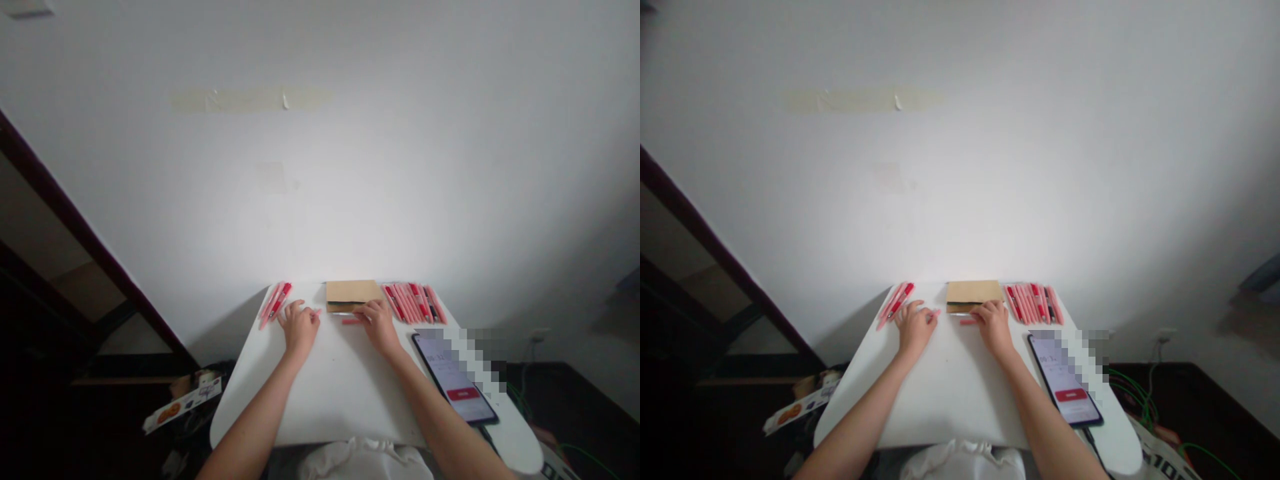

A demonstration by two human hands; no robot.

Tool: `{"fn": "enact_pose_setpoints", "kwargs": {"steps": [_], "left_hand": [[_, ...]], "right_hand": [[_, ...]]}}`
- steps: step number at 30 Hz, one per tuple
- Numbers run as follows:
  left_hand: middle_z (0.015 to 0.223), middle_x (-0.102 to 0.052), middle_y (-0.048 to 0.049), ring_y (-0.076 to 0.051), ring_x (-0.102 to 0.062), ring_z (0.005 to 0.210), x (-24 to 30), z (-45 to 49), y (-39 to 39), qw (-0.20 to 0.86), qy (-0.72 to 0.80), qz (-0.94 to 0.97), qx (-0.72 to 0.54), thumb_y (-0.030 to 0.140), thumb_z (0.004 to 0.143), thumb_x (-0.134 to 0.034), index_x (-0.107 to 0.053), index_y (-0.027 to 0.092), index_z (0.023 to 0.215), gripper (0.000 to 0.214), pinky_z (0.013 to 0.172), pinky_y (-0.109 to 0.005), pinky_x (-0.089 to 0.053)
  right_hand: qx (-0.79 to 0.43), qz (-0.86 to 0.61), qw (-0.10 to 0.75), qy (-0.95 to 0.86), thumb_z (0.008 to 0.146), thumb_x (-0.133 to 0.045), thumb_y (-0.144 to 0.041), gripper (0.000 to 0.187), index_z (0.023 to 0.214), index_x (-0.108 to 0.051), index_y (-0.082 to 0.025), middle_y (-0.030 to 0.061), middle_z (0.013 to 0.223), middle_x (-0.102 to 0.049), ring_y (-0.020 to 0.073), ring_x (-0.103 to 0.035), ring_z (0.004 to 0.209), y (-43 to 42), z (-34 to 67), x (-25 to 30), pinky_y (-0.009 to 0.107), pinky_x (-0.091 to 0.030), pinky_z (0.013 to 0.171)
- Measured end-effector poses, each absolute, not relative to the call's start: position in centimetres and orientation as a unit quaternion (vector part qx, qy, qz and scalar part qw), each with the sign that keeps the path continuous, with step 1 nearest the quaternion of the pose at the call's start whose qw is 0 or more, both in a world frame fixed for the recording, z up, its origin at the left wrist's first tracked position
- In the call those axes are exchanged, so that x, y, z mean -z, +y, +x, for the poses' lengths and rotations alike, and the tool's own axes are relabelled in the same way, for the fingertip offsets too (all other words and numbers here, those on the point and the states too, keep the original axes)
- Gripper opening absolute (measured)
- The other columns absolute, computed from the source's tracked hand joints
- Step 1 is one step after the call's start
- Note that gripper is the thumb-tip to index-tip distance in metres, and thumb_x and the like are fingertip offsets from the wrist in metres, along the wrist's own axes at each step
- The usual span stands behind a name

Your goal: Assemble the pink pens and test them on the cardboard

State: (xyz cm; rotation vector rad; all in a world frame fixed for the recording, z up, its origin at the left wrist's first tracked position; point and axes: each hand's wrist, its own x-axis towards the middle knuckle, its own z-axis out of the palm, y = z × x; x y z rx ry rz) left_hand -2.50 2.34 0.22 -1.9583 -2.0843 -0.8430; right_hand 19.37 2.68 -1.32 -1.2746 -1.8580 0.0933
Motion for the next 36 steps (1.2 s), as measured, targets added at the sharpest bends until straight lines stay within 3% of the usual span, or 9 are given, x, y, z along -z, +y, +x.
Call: {"fn": "enact_pose_setpoints", "kwargs": {"steps": [4,11,36], "left_hand": [[0.121,-0.064,-0.0095,-0.029,-0.054,0.116,-0.48,-2.42,2.27,0.08,-0.675,-0.662,0.317,0.028,0.085,-0.062,-0.074,0.022,0.082,0.013,0.105,-0.055,-0.033],[0.121,-0.063,-0.0087,-0.026,-0.055,0.119,-0.45,-2.12,2.22,0.082,-0.606,-0.692,0.384,0.036,0.088,-0.063,-0.073,0.024,0.087,0.015,0.112,-0.055,-0.029],[0.123,-0.059,-0.0084,-0.026,-0.052,0.121,-0.09,-2.28,2.2,0.071,-0.574,-0.725,0.374,0.031,0.086,-0.066,-0.074,0.027,0.092,0.011,0.113,-0.054,-0.028]], "right_hand": [[-0.03,-0.511,0.434,-0.741,0.093,-0.057,-0.024,0.019,0.089,-0.075,-0.026,0.0059,0.087,-0.069,0.0238,-0.052,0.094,2.77,19.4,1.48,0.036,-0.038,0.085],[-0.02,-0.515,0.452,-0.728,0.094,-0.056,-0.026,0.02,0.09,-0.076,-0.026,0.0066,0.087,-0.069,0.0243,-0.052,0.093,2.74,19.45,1.4,0.038,-0.039,0.086],[-0.004,-0.525,0.449,-0.723,0.093,-0.056,-0.024,0.021,0.088,-0.076,-0.027,0.0058,0.085,-0.068,0.0243,-0.051,0.093,2.46,19.22,1.14,0.039,-0.036,0.087]]}}
